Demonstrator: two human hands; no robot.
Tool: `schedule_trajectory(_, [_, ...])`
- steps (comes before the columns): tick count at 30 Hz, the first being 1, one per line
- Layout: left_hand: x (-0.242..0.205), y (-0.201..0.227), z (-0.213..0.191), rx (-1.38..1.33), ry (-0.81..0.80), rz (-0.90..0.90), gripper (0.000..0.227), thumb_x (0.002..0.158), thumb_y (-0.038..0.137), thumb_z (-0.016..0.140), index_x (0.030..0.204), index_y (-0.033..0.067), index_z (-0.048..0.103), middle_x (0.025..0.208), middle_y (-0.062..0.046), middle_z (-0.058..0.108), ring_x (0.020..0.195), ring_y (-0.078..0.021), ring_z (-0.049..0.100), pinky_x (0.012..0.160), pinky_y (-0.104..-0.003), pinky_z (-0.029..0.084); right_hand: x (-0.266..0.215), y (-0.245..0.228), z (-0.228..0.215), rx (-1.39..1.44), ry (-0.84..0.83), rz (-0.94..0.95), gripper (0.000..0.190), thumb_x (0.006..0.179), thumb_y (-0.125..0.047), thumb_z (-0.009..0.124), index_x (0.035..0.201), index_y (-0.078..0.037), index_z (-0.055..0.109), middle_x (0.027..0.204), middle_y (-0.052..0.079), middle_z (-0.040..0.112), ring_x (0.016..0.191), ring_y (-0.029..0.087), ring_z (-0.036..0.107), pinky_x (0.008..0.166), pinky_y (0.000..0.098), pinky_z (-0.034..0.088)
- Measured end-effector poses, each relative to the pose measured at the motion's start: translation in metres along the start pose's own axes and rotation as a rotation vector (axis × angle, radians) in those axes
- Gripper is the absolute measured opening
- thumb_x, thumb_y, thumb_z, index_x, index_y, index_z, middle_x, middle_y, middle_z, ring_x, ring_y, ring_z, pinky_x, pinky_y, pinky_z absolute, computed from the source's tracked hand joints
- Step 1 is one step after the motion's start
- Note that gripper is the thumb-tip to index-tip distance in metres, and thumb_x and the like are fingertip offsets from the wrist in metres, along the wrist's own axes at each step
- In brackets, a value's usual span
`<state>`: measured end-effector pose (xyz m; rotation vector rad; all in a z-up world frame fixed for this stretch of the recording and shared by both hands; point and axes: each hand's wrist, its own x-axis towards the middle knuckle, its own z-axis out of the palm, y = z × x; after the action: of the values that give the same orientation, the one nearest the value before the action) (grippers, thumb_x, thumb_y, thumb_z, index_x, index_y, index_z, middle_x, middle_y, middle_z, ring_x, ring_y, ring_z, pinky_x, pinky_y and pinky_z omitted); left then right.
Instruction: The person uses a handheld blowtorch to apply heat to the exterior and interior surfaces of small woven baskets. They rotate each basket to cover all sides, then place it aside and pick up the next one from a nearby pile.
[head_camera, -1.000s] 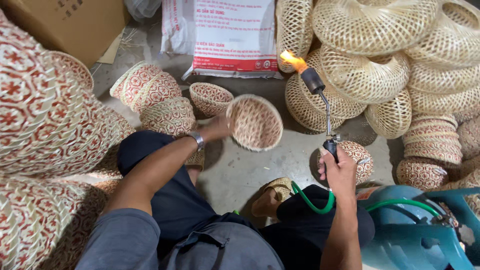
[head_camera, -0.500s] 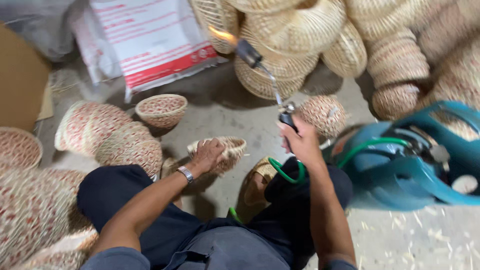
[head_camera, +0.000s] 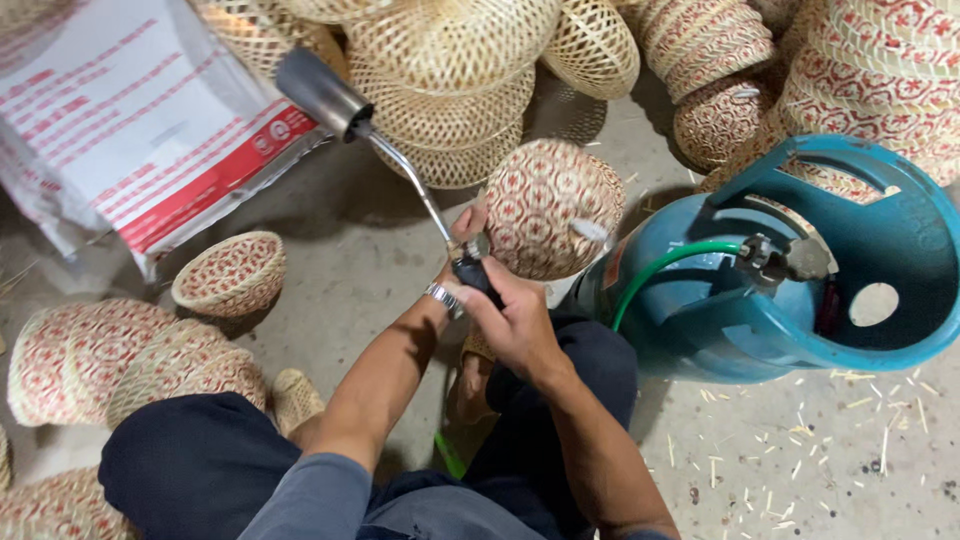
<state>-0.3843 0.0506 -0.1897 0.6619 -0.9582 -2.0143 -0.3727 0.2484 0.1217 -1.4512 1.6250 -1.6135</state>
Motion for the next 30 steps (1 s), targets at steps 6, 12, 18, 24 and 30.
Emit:
schedule_trajectory(6, [0.069,-0.055,0.063,-0.131,0.069,-0.062,0.055,0.104,0.039,0.055,0.139,-0.0025,0.048,0.133,-0.014,0.061,0.120,-0.0237,0.057,0.106,-0.040,0.045,0.006,0.004,-0.012,-0.055,0.075,0.098,0.020,0.095,-0.011,0.075,0.107,0.002,0.065,0.078,0.012,0.063,0.065,0.017,0.059,0.064,0.0298,0.051])
schedule_trajectory(12, [0.038,-0.056,0.091,0.970,-0.133,0.163,0.096,0.096,0.057,0.063,0.161,0.0027,0.019,0.160,-0.031,0.031,0.150,-0.0407,0.028,0.121,-0.047,0.026,0.009,-0.002,-0.021,0.022,0.082,0.170,0.017,0.096,-0.010,0.073,0.104,0.002,0.066,0.075,0.010,0.064,0.064,0.016,0.061,0.061,0.0291,0.051])
schedule_trajectory(18, [0.028,-0.062,0.115,1.487,-0.519,0.325,0.101,0.088,0.060,0.073,0.163,0.0152,0.023,0.164,-0.026,0.024,0.152,-0.0492,0.023,0.123,-0.055,0.023,0.010,-0.005,-0.028,0.030,0.090,0.160,0.021,0.095,-0.009,0.074,0.109,0.004,0.065,0.078,0.012,0.063,0.065,0.017,0.059,0.063,0.0289,0.051])
schedule_trajectory(24, [0.033,-0.070,0.092,1.450,-0.755,0.266,0.094,0.087,0.048,0.074,0.159,0.0139,0.024,0.162,-0.026,0.029,0.148,-0.0441,0.032,0.119,-0.047,0.032,0.009,0.000,-0.027,0.056,0.096,0.210,0.016,0.097,-0.010,0.072,0.106,0.003,0.066,0.080,0.010,0.069,0.067,0.014,0.066,0.063,0.0273,0.054])
schedule_trajectory(30, [-0.033,-0.058,-0.031,1.382,-0.531,0.156,0.078,0.097,0.031,0.063,0.166,0.0171,0.030,0.162,-0.021,0.040,0.148,-0.0389,0.040,0.122,-0.045,0.036,0.003,0.000,-0.029,-0.062,0.057,0.199,0.021,0.094,-0.012,0.072,0.111,0.000,0.070,0.077,0.008,0.070,0.064,0.012,0.066,0.061,0.0266,0.053])
